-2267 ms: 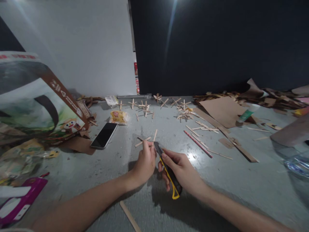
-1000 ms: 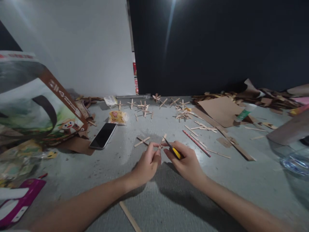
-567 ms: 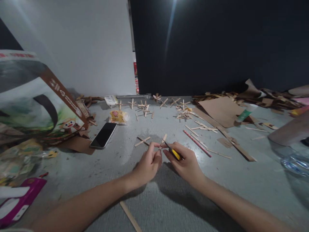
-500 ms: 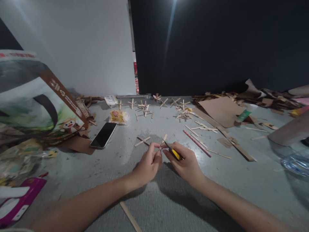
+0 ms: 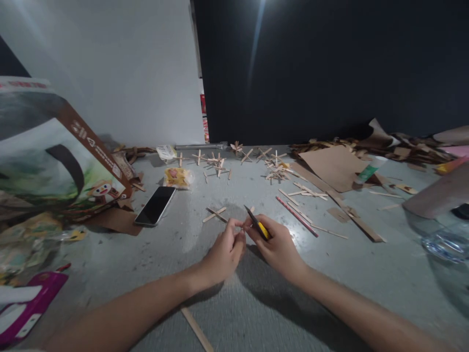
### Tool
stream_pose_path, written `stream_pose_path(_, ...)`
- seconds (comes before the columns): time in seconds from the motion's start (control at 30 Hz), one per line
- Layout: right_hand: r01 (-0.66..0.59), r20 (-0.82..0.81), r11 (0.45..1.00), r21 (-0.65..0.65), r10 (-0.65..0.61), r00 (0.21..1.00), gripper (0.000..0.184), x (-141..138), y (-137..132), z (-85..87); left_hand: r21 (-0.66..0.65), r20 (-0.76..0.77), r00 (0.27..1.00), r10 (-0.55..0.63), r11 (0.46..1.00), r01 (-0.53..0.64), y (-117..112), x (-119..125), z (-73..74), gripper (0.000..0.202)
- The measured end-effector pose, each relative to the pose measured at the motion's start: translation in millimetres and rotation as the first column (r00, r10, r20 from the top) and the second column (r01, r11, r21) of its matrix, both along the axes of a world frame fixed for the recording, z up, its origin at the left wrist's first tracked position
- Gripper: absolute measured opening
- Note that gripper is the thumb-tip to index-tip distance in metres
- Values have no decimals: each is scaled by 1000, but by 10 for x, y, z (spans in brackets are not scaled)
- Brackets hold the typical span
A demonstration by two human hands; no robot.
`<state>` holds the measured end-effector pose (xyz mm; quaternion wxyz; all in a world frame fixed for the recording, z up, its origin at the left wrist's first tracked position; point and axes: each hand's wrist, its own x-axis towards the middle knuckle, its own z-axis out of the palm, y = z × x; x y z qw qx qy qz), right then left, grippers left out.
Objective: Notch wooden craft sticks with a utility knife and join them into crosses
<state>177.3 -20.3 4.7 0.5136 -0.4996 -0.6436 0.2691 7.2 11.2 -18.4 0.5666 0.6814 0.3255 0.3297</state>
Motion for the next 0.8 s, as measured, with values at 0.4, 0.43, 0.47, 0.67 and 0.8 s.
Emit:
stream_pose_path(0.4,5,124,991,135,-22,992,20,79,32,-33,-5,19,1000,5,1000,-5,9,-6,41,41)
stream_pose_path(0.43,-18,144,989,147,-3,990,23,101,44,-32,-11,23,1000,-1,1000,2,12,-8,49,42)
stream_pose_path(0.47,-32,164,988,153,6,986,26,122,56,-34,-14,23,1000,-4,1000,5,15,-9,61,43)
stream_pose_path(0.67,-38,286,986,160,-9,958,29,207,89,-54,5,21,998,54,999,-54,32,2,137,42)
stream_pose_path(0.8,5,295,994,112,-38,955,24,242,41,34,-52,70,989,134,990,-131,77,13,133,45)
